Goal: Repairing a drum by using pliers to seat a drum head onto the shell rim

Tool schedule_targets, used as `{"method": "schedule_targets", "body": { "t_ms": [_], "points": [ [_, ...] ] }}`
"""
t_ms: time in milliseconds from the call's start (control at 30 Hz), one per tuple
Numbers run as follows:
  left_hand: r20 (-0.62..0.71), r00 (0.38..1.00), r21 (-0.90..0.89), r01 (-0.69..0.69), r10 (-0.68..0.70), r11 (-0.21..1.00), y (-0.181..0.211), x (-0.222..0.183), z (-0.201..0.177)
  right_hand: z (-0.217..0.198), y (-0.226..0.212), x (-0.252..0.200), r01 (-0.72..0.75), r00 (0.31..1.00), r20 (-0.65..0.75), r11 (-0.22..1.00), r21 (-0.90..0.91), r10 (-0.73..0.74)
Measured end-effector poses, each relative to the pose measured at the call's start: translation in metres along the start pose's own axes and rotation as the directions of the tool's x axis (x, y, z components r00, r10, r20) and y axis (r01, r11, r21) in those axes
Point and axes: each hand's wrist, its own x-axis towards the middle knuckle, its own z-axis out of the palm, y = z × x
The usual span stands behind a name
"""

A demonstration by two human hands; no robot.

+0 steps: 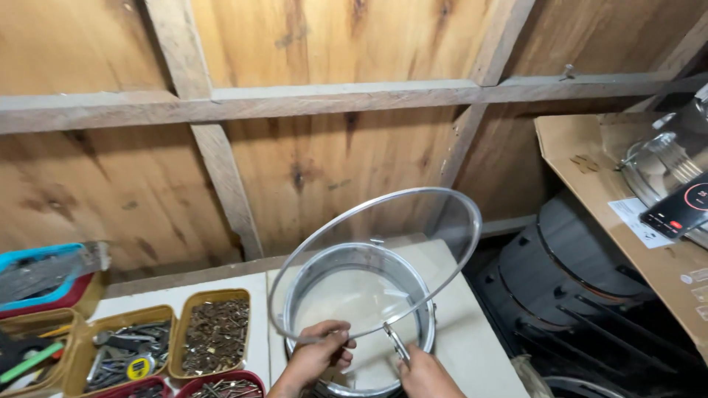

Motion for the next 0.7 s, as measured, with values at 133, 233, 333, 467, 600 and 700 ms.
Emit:
{"method": "schedule_targets", "body": {
  "t_ms": [133,233,333,467,600,700],
  "points": [
    [-0.01,1.0,0.061,-0.002,0.003,0.998,-0.015,-0.008,-0.013,0.017,0.026,0.001,-0.063,0.998,-0.031,0.996,-0.065,0.061],
    [-0.057,0.998,-0.031,0.028,-0.03,0.999,-0.009,-0.023,-0.008,-0.005,0.007,-0.033,-0.21,0.977,0.027,0.978,0.015,0.21],
    [0.083,0.982,0.131,-0.178,0.168,0.975,-0.017,-0.011,-0.026,-0.005,0.022,-0.032,-0.314,0.948,0.04,0.949,-0.037,0.315],
    [0.072,0.983,0.215,-0.18,0.168,0.96,-0.034,-0.004,-0.023,0.008,0.047,-0.032,-0.318,0.948,0.02,0.947,-0.035,0.319],
    [0.067,0.988,0.375,-0.157,0.142,0.914,-0.047,-0.014,-0.003,0.019,0.061,-0.034,-0.293,0.956,-0.011,0.956,0.005,0.293],
    [-0.018,1.0,0.383,-0.015,0.024,0.923,-0.046,-0.02,0.005,0.031,0.069,-0.029,-0.269,0.962,-0.053,0.963,0.004,0.269]
  ]
}}
